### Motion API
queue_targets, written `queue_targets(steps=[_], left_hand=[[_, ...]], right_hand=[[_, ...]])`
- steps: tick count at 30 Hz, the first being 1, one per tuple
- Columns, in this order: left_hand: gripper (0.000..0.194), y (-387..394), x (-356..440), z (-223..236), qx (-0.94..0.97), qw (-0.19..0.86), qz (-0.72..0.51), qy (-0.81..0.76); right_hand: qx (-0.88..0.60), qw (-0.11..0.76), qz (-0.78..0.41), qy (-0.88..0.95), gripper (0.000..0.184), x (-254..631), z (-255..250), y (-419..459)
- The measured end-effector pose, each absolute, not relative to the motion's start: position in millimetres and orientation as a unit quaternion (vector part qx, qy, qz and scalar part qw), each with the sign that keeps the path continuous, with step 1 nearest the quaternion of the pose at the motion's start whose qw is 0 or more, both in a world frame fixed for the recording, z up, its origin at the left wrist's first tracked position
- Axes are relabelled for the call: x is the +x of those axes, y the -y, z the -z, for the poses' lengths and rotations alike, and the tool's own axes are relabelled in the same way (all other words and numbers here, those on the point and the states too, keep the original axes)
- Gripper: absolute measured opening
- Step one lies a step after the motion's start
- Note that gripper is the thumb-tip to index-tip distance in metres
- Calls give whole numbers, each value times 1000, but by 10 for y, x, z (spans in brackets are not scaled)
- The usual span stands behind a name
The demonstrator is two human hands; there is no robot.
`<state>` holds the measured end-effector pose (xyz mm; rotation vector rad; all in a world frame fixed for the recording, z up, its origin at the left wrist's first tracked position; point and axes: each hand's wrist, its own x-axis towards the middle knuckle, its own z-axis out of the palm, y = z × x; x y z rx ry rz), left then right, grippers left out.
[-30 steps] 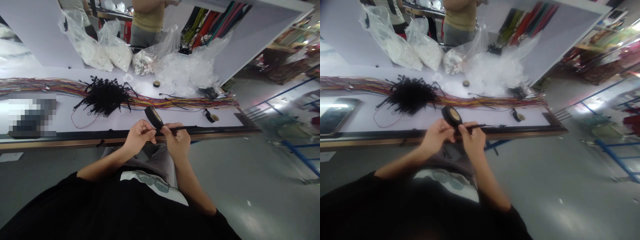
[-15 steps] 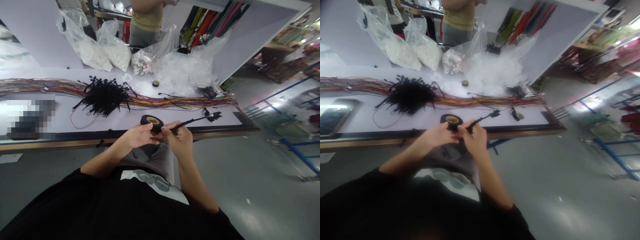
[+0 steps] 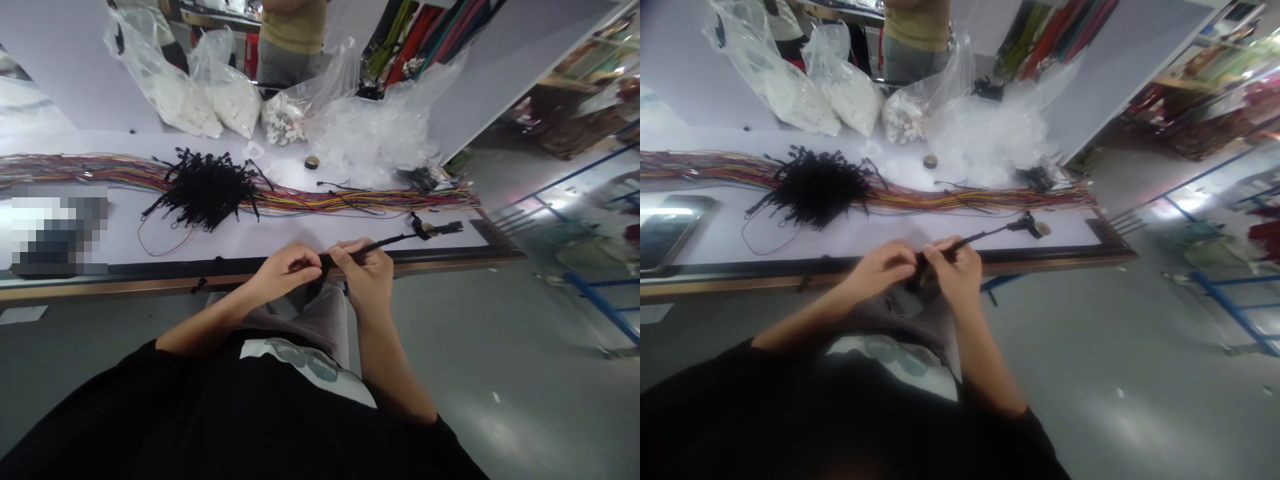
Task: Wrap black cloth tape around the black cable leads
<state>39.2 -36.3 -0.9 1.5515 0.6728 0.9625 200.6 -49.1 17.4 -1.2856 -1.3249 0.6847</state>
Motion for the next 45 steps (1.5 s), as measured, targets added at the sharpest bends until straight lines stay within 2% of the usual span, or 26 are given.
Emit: queue_targets(steps=[2,12,16,19,24,29,34,36,40,45], left_hand=[[19,342,456,-3,648,530,-430,-338],[3,363,551,-80,727,338,-428,-417],[9,352,537,-50,760,250,-433,-415],[13,349,529,-43,760,239,-426,-429],[11,348,505,-91,715,324,-428,-449],[8,364,505,-151,566,548,-429,-442],[22,359,569,-105,429,693,-444,-372],[26,334,577,-65,383,733,-435,-355],[24,279,534,-14,363,774,-405,-323],[19,272,483,-77,495,705,-385,-332]], right_hand=[[-526,555,-287,578,18,1994,-182,499],[-540,609,-216,540,21,1850,-192,550],[-556,609,-206,526,22,1819,-137,549],[-581,587,-217,520,22,1827,-136,548],[-586,490,-249,595,18,1896,-232,556],[-579,346,-257,693,14,2019,-237,565],[-576,281,-220,736,33,2066,-189,587],[-590,260,-172,745,34,2057,-184,589],[-608,229,-95,754,33,2046,-199,572],[-593,224,-85,769,34,2045,-223,532]])
